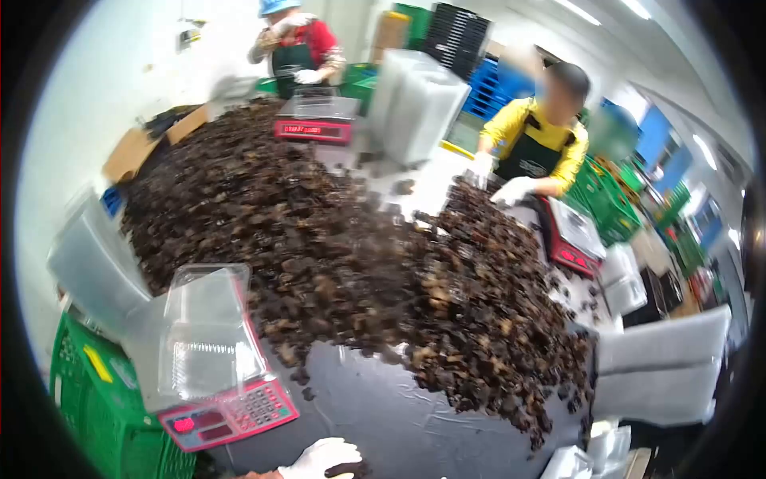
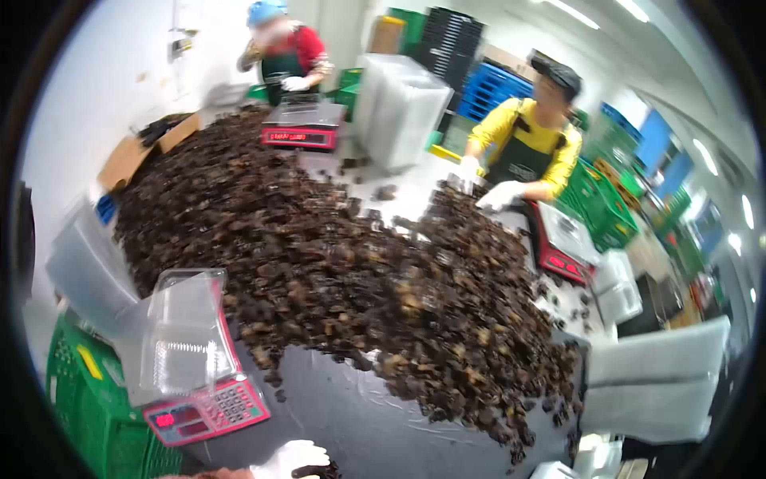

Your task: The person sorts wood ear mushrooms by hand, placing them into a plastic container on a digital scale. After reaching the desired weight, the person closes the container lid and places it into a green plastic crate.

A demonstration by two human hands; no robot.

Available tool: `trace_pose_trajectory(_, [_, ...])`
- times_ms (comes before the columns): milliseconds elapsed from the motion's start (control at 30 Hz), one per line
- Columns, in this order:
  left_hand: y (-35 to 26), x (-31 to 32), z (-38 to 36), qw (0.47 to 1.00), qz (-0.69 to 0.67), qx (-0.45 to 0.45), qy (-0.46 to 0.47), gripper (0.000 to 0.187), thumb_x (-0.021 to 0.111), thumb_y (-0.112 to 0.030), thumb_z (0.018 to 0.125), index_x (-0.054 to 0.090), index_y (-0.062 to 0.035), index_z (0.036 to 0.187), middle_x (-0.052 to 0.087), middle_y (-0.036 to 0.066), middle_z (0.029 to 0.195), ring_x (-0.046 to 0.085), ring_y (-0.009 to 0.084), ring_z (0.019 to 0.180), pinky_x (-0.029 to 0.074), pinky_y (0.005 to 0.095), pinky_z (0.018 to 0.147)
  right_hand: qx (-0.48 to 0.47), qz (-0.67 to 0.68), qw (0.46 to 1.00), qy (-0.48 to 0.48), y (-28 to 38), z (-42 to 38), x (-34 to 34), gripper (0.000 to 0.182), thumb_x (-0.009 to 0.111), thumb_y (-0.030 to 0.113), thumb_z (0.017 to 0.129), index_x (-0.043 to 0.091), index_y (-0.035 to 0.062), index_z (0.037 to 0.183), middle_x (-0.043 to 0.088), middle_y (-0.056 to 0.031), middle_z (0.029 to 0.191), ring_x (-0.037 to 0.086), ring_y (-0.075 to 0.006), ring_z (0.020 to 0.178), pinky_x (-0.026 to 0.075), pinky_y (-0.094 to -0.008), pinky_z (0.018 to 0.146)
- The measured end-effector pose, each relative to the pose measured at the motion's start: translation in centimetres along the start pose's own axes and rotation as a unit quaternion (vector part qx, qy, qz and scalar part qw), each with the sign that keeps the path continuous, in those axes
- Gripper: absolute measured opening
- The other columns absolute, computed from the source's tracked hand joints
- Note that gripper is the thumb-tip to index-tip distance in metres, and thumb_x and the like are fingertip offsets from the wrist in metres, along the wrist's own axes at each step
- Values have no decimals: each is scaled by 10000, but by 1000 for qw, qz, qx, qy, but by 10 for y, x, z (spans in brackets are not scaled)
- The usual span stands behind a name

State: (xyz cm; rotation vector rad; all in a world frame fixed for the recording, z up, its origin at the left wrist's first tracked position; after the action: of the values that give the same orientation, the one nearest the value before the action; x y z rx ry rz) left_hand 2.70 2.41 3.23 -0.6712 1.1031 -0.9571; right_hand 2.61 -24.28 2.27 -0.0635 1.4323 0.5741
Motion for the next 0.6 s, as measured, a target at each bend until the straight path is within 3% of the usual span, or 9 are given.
trace_pose_trajectory(600, [-5, 0, 3, 999, 28, 1, 23, 416, 744, -145, 775, 703, -96, 1186, 681, 153, 1231, 609, 383, 1181, 451, 513, 1071, 29, 25, 999, 14, 3, 6, -10, 573, 674, 162, 855, 546, 14, 1393, 470, -267, 1497, 438, -451, 1388, 310, -598, 1161])
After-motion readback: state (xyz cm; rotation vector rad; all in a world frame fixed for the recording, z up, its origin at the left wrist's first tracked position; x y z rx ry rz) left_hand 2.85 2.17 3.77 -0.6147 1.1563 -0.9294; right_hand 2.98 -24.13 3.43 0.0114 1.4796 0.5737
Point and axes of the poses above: each hand's wrist, its own z-axis towards the middle knuckle, its own x-axis out of the palm, y = z × x, the point moved 9 cm from there along z, towards the middle knuckle
